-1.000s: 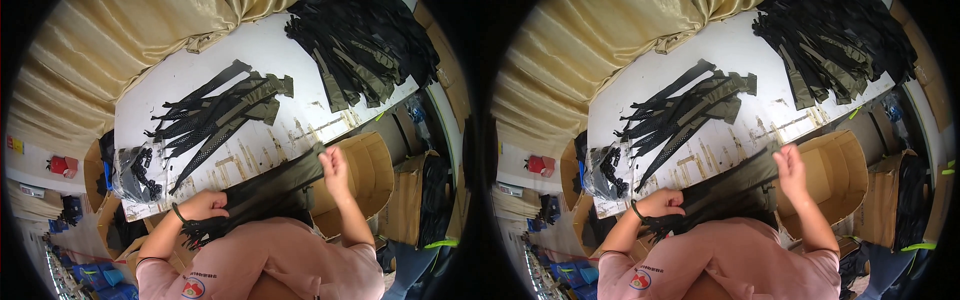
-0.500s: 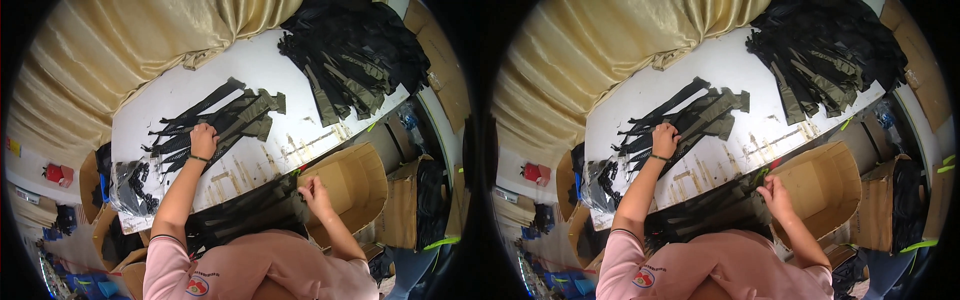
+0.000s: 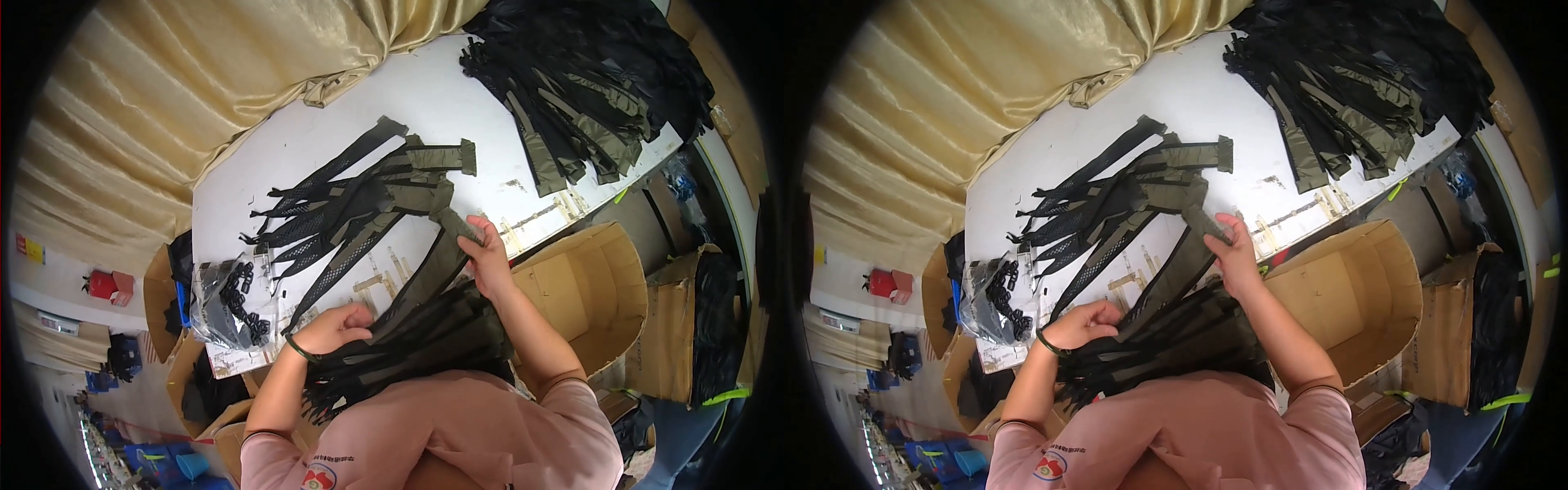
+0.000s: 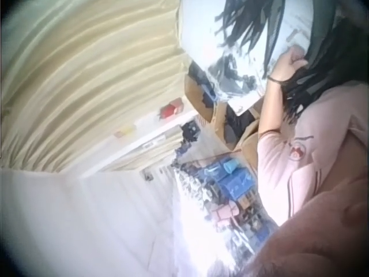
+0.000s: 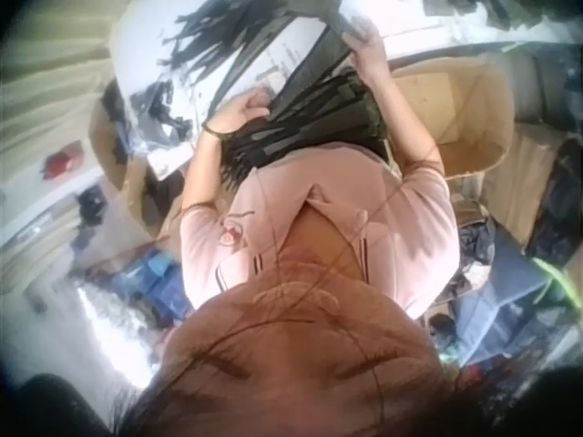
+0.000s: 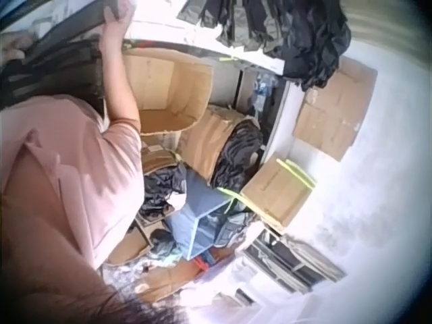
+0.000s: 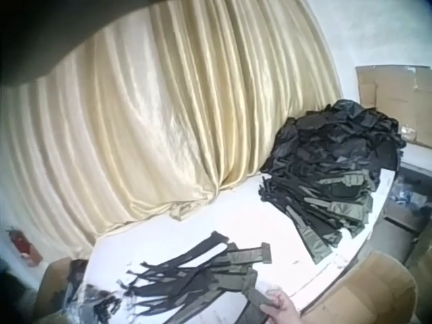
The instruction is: Inspecting and sorting webbing straps at a manufacturing workstation.
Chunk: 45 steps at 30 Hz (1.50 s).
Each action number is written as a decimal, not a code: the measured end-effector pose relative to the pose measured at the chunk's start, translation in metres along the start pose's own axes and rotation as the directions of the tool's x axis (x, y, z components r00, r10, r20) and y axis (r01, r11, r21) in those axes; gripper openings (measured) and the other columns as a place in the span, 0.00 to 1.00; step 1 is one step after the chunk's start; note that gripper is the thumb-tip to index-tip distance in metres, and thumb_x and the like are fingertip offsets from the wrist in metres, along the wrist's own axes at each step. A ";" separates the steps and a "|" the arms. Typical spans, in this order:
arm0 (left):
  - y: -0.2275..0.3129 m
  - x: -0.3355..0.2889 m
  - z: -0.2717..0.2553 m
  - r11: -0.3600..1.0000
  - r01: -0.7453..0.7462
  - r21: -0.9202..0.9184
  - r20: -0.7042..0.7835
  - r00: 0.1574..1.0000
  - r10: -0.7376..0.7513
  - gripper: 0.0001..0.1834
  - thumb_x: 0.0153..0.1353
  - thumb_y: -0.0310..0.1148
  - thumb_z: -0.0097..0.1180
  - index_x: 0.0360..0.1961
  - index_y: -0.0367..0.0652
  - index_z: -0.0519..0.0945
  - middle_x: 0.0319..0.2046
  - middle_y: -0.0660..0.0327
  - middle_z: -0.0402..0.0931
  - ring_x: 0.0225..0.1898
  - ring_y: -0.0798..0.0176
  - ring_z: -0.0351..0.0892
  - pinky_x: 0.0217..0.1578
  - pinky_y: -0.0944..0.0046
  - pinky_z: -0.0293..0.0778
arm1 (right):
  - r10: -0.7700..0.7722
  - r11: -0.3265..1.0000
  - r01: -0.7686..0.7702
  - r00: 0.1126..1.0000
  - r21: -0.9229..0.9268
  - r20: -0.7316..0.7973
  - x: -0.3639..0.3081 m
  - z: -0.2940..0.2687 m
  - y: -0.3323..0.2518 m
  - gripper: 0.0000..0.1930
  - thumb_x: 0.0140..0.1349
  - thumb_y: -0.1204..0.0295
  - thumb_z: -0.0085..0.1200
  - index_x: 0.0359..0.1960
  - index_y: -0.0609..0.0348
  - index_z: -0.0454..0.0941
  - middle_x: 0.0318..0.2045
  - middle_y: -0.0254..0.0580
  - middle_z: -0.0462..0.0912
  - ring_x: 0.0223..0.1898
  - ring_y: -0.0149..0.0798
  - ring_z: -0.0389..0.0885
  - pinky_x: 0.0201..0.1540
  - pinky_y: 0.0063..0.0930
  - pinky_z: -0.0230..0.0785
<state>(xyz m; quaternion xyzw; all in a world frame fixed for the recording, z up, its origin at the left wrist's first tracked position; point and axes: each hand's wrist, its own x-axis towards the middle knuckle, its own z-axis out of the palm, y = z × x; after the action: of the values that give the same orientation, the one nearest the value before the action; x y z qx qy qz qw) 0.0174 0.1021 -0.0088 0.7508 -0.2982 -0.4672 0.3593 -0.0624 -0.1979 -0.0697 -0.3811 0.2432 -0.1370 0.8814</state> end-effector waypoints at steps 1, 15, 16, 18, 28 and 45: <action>0.014 0.002 0.006 0.993 -0.115 -0.025 -0.139 0.984 0.110 0.10 0.57 0.23 0.56 0.40 0.38 0.74 0.29 0.68 0.72 0.32 0.76 0.70 0.34 0.74 0.68 | -0.081 0.987 0.087 0.995 -0.137 0.054 -0.008 0.006 0.004 0.21 0.57 0.80 0.54 0.52 0.55 0.64 0.36 0.35 0.75 0.32 0.27 0.74 0.29 0.17 0.66; 0.051 0.086 0.062 0.841 -0.368 -0.397 -0.456 0.874 0.167 0.04 0.58 0.24 0.53 0.34 0.35 0.73 0.28 0.65 0.74 0.30 0.76 0.68 0.31 0.74 0.67 | -0.418 -0.209 0.670 0.597 -0.712 0.685 -0.064 0.035 -0.006 0.23 0.47 0.74 0.60 0.47 0.58 0.70 0.31 0.42 0.77 0.31 0.46 0.75 0.38 0.36 0.65; 0.048 0.087 0.062 0.865 -0.361 -0.348 -0.498 0.853 0.156 0.06 0.56 0.25 0.56 0.30 0.36 0.72 0.26 0.67 0.73 0.28 0.76 0.67 0.28 0.74 0.66 | -0.398 -0.186 0.642 0.643 -0.744 0.655 -0.062 0.034 -0.006 0.23 0.47 0.74 0.60 0.47 0.58 0.70 0.28 0.42 0.77 0.29 0.45 0.76 0.35 0.35 0.65; 0.042 0.085 0.062 0.889 -0.349 -0.297 -0.542 0.828 0.144 0.09 0.54 0.25 0.60 0.27 0.38 0.70 0.24 0.68 0.72 0.25 0.77 0.66 0.26 0.74 0.65 | -0.365 -0.186 0.613 0.682 -0.768 0.633 -0.063 0.037 -0.008 0.22 0.47 0.74 0.59 0.47 0.59 0.70 0.24 0.41 0.75 0.26 0.45 0.75 0.34 0.35 0.65; 0.050 0.063 0.069 0.912 -0.283 0.297 -0.592 0.695 0.408 0.12 0.50 0.29 0.63 0.22 0.40 0.70 0.19 0.57 0.70 0.19 0.58 0.68 0.21 0.62 0.66 | -0.227 -0.418 0.773 0.420 -0.478 0.879 -0.035 0.056 -0.028 0.03 0.53 0.72 0.58 0.26 0.54 0.76 0.28 0.42 0.74 0.24 0.44 0.73 0.24 0.29 0.64; 0.047 0.062 0.056 0.832 -0.356 -0.425 -0.383 0.904 0.191 0.08 0.55 0.21 0.56 0.37 0.37 0.75 0.29 0.65 0.76 0.30 0.73 0.72 0.34 0.71 0.70 | 0.291 0.937 -0.182 0.879 -0.299 0.377 -0.048 0.020 -0.005 0.09 0.63 0.72 0.47 0.39 0.62 0.76 0.32 0.33 0.76 0.33 0.27 0.74 0.38 0.22 0.68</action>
<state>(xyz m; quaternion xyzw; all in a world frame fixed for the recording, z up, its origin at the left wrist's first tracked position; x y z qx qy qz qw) -0.0147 0.0125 -0.0180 0.6515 -0.2136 -0.3395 0.6439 -0.0927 -0.1686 -0.0389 -0.4785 0.1106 0.0890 0.8665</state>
